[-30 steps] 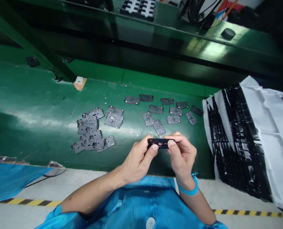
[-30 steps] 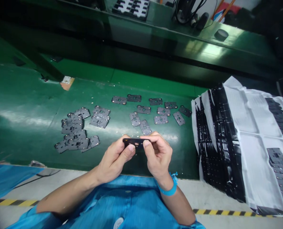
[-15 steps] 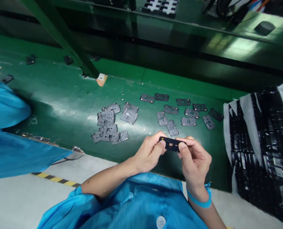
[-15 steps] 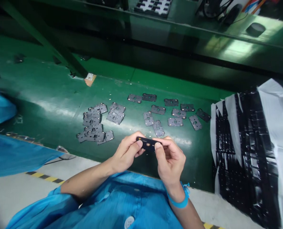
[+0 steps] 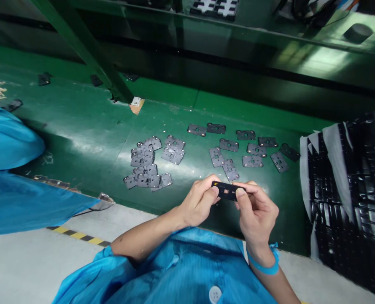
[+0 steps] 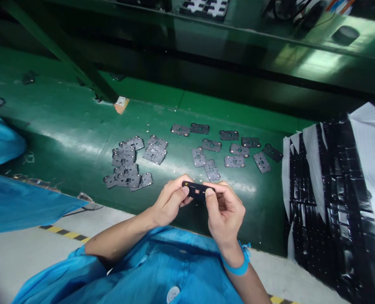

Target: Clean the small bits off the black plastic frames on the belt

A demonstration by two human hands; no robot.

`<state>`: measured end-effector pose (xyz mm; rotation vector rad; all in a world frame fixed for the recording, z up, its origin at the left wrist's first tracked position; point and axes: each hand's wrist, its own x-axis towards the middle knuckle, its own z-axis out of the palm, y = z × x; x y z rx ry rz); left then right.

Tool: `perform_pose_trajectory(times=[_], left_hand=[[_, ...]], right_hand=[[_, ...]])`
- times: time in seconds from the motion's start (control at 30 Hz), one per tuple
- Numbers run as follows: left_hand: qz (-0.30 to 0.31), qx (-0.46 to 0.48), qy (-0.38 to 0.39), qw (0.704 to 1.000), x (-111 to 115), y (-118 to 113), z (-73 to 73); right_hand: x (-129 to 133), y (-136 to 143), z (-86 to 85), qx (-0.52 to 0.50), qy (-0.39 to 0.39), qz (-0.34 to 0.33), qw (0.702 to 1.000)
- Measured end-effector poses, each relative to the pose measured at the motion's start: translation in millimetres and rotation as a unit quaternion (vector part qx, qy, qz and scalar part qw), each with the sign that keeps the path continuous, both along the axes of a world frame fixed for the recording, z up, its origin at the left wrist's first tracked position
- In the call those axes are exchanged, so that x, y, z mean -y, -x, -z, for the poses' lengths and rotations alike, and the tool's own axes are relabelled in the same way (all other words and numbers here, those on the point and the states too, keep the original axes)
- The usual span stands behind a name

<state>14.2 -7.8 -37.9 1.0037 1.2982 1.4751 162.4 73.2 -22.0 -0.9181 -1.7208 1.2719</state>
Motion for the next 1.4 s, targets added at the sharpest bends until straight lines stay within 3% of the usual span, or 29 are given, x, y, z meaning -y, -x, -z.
perform_pose_trajectory(times=[0.17,0.43,0.87,1.07,1.13,1.27,1.4], left_hand=[[-0.031,0.023,0.027,0.999,-1.6,-2.6,0.5],[0.000,0.050,0.008,0.999,1.5,-4.5,6.1],[-0.045,0.049,0.031,0.997,-0.3,-8.4,12.9],[-0.076,0.113,0.074,0.988,-3.2,-8.2,6.5],[-0.090,0.148,0.101,0.980,-4.1,-9.3,0.4],[-0.079,0.136,0.115,0.981,0.2,-10.5,-10.0],[-0.041,0.104,0.108,0.988,10.1,-5.5,-11.4]], right_hand=[[2.9,-1.5,3.7,0.009,-0.026,-0.010,1.000],[0.9,-2.1,6.3,-0.004,0.004,-0.001,1.000],[3.1,-0.4,2.4,-0.005,-0.009,-0.024,1.000],[3.5,-6.2,6.3,0.024,-0.142,-0.060,0.988],[2.5,-6.6,5.8,0.031,-0.155,-0.070,0.985],[-1.6,-5.1,0.1,0.020,0.000,-0.072,0.997],[-3.8,-4.4,-1.5,0.008,0.128,-0.060,0.990]])
